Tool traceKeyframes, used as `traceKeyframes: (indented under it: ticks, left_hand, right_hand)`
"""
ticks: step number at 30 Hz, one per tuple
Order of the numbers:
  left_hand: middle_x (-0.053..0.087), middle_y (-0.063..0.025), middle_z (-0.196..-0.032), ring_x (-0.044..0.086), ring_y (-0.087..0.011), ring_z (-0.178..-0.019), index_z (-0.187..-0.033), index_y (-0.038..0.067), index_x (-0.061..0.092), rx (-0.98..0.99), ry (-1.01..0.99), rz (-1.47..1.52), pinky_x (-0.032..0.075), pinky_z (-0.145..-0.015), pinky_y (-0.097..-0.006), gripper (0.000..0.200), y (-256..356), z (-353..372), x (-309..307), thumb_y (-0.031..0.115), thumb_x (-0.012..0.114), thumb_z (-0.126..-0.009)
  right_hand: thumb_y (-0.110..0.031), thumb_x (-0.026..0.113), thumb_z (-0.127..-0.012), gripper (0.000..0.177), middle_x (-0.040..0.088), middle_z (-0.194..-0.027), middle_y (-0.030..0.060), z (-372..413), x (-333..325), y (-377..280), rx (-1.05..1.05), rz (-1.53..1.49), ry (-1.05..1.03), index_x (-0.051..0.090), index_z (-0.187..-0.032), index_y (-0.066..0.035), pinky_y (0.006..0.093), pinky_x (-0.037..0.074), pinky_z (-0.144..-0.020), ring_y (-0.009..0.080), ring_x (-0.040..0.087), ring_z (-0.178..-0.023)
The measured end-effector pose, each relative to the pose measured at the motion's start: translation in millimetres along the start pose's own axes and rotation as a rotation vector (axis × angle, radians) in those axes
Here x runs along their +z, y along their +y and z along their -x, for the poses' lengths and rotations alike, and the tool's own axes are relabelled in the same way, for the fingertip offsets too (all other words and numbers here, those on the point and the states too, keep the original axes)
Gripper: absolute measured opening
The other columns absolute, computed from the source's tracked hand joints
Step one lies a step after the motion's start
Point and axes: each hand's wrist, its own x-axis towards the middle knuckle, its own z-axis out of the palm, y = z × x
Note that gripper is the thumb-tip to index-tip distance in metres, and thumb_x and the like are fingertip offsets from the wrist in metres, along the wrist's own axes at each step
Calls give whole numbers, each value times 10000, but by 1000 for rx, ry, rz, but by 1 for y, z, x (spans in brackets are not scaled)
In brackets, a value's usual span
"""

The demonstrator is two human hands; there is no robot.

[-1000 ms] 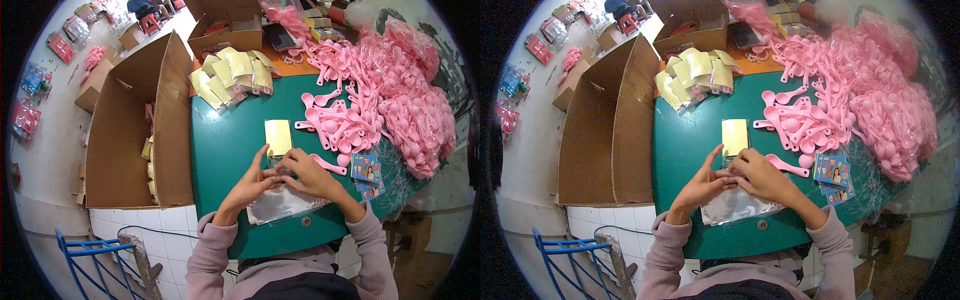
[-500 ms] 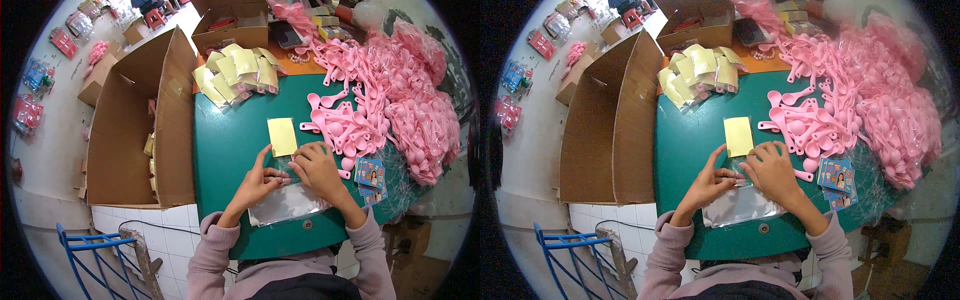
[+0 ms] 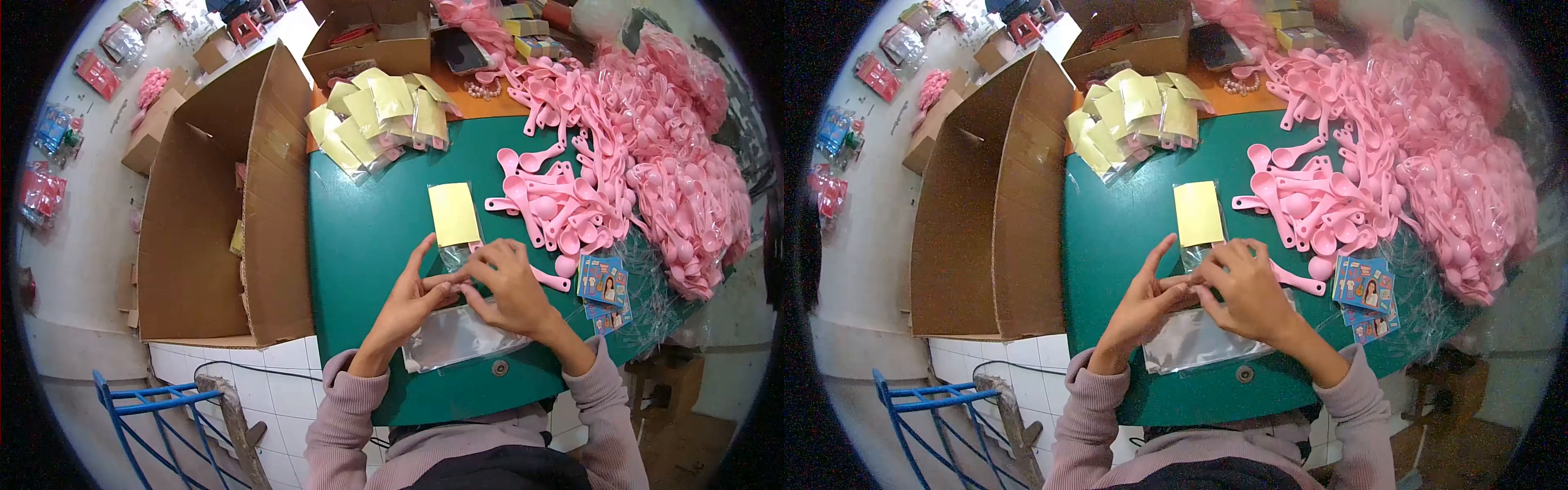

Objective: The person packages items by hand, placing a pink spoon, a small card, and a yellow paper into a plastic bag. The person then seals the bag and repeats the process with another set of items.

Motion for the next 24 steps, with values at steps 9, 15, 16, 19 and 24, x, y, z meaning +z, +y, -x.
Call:
traceKeyframes:
  ticks: [9,15,16,19,24]
  left_hand:
    - [537,-124,-1041,540,-142,-899,-1396,129,102,-39,120,-359,455,-768,-236,686,8,4,9,-29,492,-854]
    - [567,-139,-980,580,-168,-890,-1370,89,140,55,92,-123,478,-808,-278,577,-7,0,-3,44,468,-897]
    - [567,-139,-980,580,-168,-890,-1370,89,140,54,92,-121,478,-808,-278,577,-7,0,-3,44,468,-897]
    - [573,-150,-989,590,-190,-915,-1356,80,160,41,101,-106,485,-831,-309,525,-5,0,-2,81,447,-916]
    - [596,-147,-960,594,-191,-911,-1345,76,182,-6,139,-112,491,-822,-310,507,-3,1,-1,94,452,-916]
  right_hand:
    - [-193,609,-773,160,531,-826,30,3,9,-2,-1,3,-16,565,-893,-97,405,326,-816,205,504,-851]
    - [-178,622,-757,170,520,-843,43,3,10,-1,-8,55,1,561,-893,-97,410,321,-832,209,501,-864]
    - [-178,622,-757,170,520,-843,43,3,10,-1,-7,56,-1,561,-893,-97,410,321,-832,209,501,-864]
    - [-165,629,-746,173,512,-850,49,2,9,0,-8,76,10,559,-887,-96,415,319,-838,214,498,-874]
    - [-149,631,-737,178,504,-856,52,2,7,-1,-16,92,0,552,-886,-92,422,319,-847,220,495,-876]
